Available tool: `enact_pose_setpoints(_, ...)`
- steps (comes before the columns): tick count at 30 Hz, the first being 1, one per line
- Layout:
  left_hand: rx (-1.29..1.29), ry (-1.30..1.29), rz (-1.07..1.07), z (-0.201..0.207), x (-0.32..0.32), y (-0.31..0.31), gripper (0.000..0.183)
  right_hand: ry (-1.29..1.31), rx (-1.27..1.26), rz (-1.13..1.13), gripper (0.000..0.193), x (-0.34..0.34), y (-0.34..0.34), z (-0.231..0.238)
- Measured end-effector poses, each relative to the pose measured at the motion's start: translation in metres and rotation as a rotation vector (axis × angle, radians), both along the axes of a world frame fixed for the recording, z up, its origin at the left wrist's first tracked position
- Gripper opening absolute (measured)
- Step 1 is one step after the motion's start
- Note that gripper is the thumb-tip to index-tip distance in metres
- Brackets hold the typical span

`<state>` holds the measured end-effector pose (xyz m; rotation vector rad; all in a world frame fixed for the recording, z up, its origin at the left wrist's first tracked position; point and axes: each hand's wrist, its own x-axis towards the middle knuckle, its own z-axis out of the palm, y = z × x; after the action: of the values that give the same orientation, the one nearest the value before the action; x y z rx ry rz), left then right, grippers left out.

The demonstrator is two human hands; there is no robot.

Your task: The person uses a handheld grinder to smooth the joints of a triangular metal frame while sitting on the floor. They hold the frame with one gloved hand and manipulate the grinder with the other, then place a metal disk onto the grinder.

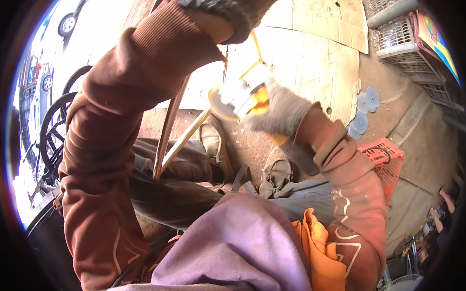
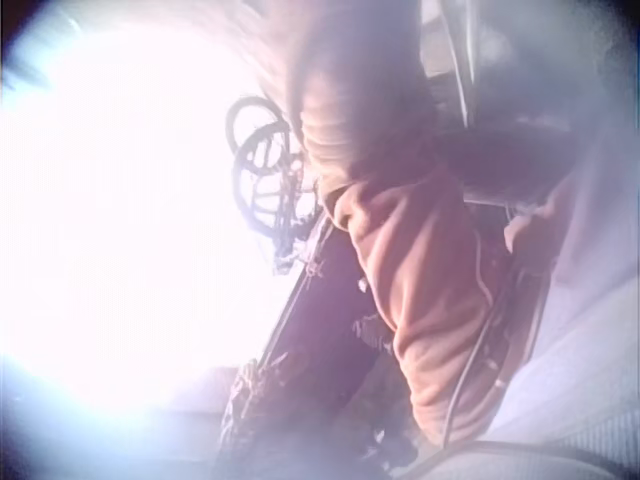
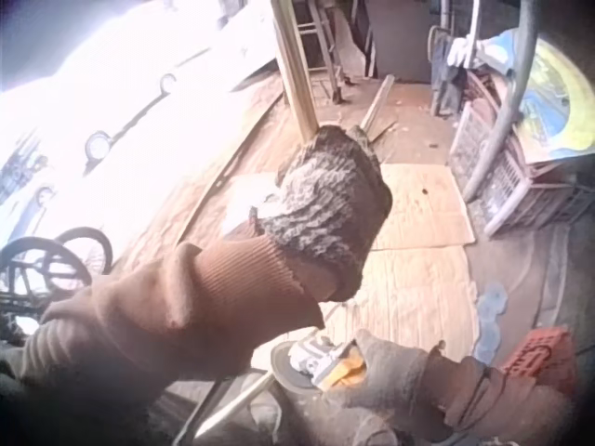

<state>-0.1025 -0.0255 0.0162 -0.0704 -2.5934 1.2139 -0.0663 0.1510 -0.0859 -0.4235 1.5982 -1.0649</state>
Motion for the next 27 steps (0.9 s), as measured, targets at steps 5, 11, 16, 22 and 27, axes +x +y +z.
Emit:
enact_pose_setpoints(5, -0.084, 0.113, -0.308, -0.006, -0.003, -0.019, 0.012, -0.004, -0.135, 0.148, 0.078, 0.029, 0.005, 0.066)
enact_pose_setpoints(11, 0.712, 0.066, -1.072, -0.015, -0.02, -0.06, 0.007, -0.094, -0.088, -0.076, 0.086, -0.014, 0.02, -0.064)
enact_pose_setpoints(16, 0.75, -0.187, -0.261, -0.008, 0.019, -0.066, 0.05, -0.059, 0.057, -0.022, 0.089, -0.046, 0.0, -0.073)
enact_pose_setpoints(22, 0.037, -0.285, 0.261, 0.033, 0.0, 0.001, 0.107, 0.009, -0.102, 0.099, 0.087, 0.007, 0.01, -0.032)
enact_pose_setpoints(27, 0.004, -0.256, 0.228, 0.03, -0.005, 0.009, 0.111, -0.276, -0.358, -0.242, 0.072, -0.007, 0.007, -0.095)
